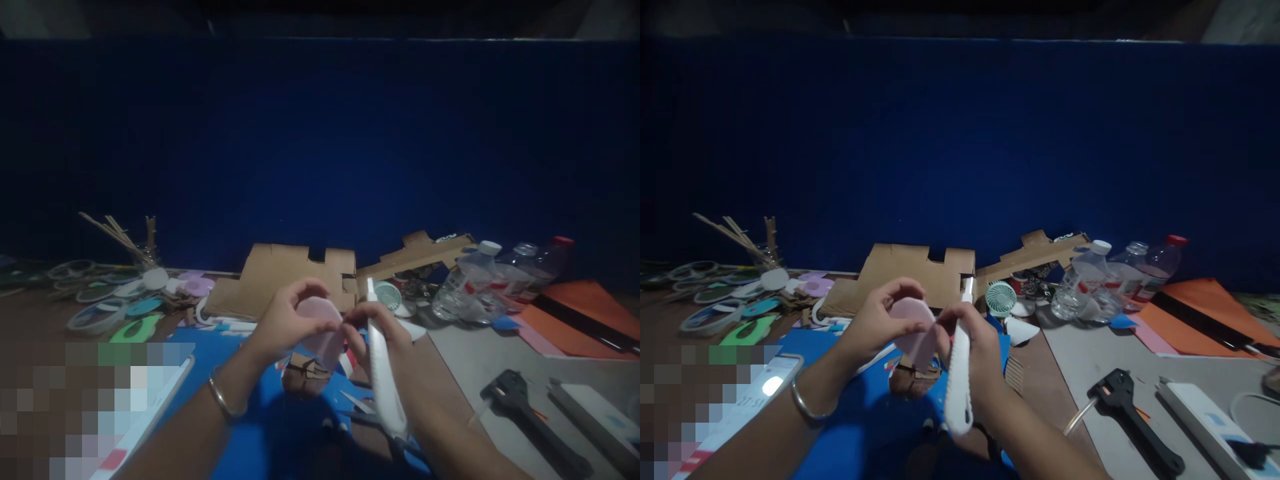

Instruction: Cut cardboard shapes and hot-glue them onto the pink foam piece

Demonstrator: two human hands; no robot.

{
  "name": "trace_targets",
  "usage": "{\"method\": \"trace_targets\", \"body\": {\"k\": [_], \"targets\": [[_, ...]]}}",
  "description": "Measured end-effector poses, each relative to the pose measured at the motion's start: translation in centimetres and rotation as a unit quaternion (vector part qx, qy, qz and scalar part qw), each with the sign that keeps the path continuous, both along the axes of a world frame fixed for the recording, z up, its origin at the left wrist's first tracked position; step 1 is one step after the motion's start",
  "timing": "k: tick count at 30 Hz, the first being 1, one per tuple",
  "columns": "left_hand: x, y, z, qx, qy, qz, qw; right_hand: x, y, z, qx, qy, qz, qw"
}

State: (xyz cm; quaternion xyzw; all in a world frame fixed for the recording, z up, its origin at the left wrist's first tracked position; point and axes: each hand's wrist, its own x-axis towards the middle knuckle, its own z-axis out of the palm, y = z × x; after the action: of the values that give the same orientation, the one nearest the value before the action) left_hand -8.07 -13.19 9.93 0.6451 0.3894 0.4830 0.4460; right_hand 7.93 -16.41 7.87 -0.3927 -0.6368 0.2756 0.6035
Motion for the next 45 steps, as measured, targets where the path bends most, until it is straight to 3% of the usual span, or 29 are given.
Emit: {"method": "trace_targets", "body": {"k": [2,5,7,11,15,45], "targets": [[0.2,-0.2,-0.1,-0.005,-0.002,0.000,1.000,-0.1,-0.2,-0.1,0.026,0.090,0.019,0.995],[0.6,-0.5,-0.5,-0.025,-0.093,-0.016,0.995,0.0,-0.7,0.1,0.064,0.260,0.056,0.962],[0.9,-0.6,-0.7,-0.027,-0.145,-0.041,0.988,0.2,-1.1,0.4,0.079,0.301,0.092,0.946],[1.2,-0.9,-0.7,0.013,-0.177,-0.080,0.981,0.7,-1.8,0.7,0.082,0.290,0.119,0.946],[1.4,-1.4,-0.2,0.037,-0.154,-0.080,0.984,0.9,-2.2,0.4,0.025,0.280,0.125,0.952],[1.5,-2.2,0.7,0.027,-0.132,-0.078,0.988,1.2,-2.4,-0.2,0.007,0.200,0.092,0.975]]}}
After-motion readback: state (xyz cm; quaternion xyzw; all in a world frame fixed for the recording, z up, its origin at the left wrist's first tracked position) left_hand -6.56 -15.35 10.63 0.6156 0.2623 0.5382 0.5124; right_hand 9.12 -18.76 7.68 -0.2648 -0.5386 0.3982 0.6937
